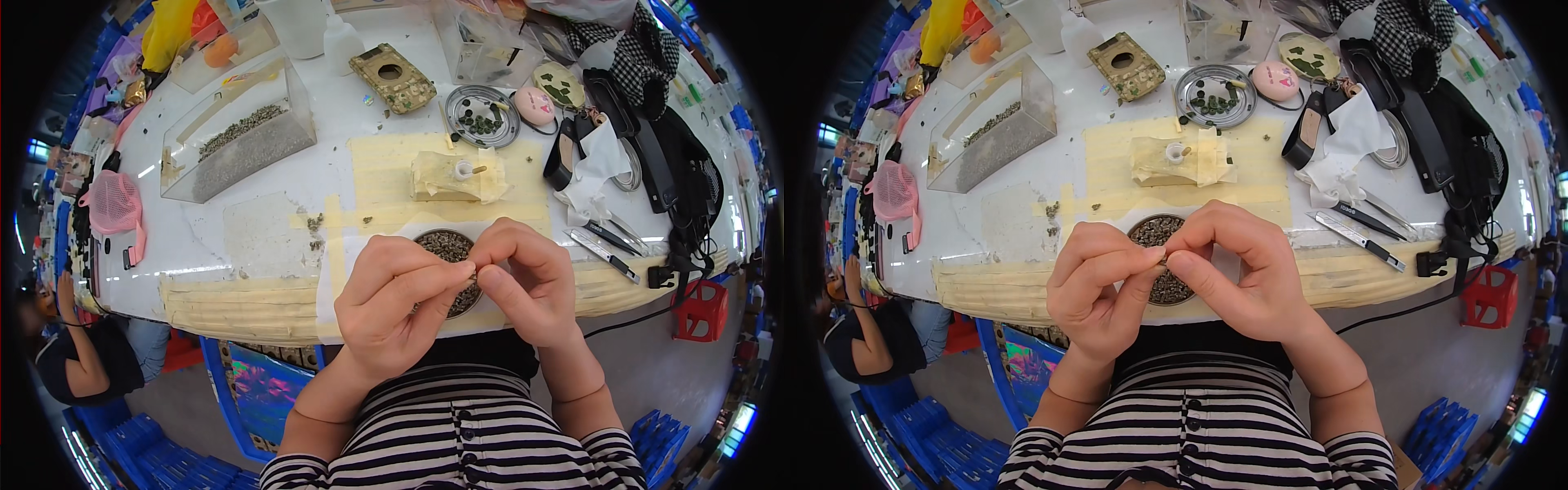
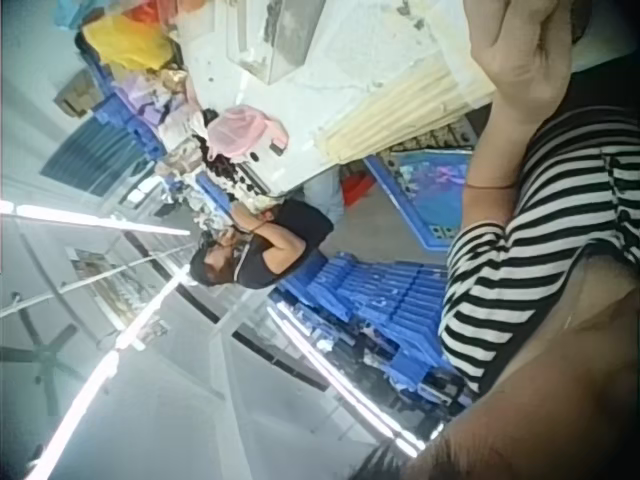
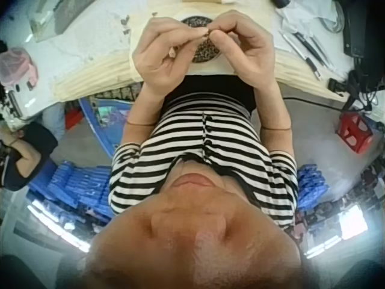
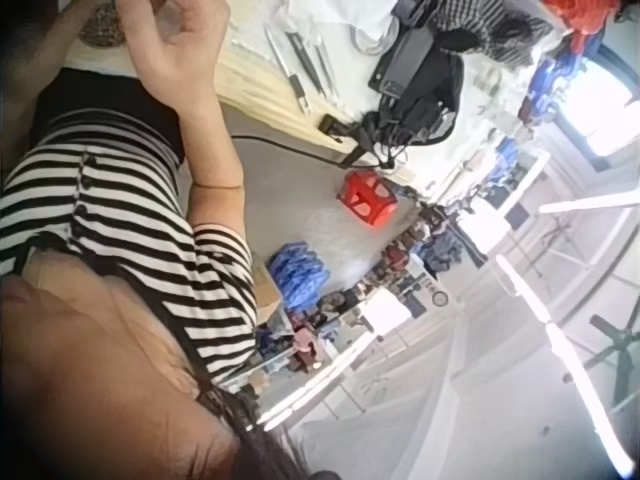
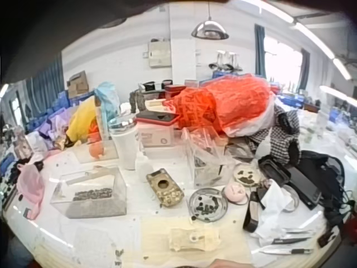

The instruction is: Assembling small components of a toy or miniature model at a workbench using tweezers for precision.

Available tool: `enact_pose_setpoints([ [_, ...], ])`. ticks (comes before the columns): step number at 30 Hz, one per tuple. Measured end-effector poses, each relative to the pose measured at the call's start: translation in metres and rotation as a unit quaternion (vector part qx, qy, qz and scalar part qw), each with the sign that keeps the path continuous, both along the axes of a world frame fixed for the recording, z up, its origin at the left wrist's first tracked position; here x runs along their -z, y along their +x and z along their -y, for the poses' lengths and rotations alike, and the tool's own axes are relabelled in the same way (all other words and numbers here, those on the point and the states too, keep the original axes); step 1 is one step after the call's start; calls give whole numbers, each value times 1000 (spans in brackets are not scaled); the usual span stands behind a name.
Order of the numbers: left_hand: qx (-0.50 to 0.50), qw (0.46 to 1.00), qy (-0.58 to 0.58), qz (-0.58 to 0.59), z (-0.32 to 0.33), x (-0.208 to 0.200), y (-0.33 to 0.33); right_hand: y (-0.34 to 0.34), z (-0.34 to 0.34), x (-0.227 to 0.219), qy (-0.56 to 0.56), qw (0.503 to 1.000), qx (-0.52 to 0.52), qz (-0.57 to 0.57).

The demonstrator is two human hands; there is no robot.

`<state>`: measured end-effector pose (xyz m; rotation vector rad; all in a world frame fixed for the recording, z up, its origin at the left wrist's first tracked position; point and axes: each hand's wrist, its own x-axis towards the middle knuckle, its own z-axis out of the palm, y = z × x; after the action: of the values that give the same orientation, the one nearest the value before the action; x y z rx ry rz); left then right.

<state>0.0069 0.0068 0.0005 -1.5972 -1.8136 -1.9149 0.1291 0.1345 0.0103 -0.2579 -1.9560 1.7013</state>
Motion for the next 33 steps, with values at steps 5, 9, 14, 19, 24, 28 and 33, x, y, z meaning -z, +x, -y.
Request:
enact_pose_setpoints([
  [5, -8, 1000, -11, -22, -1, -1, 0, 0, -2, -1, 18, 1000, 12, -3],
  [9, -44, 997, -36, -59, -1, 0, 4, -3, 0, 0, 175, 980, 89, -28],
  [14, -89, 989, -43, -110, -4, 2, 8, -6, 4, -1, 302, 939, 157, -49],
  [19, -61, 996, -43, -57, -2, 1, 6, -4, 0, 3, 168, 980, 96, -39],
  [24, -16, 1000, -21, 5, 0, 0, 1, -3, 1, -1, 56, 998, 38, -3],
  [28, 17, 1000, -14, 18, 3, -1, -1, -3, 3, 0, 15, 1000, 18, -6],
  [33, -12, 1000, -13, -5, 1, -2, 1, -2, 3, -1, 42, 999, 30, -1],
])
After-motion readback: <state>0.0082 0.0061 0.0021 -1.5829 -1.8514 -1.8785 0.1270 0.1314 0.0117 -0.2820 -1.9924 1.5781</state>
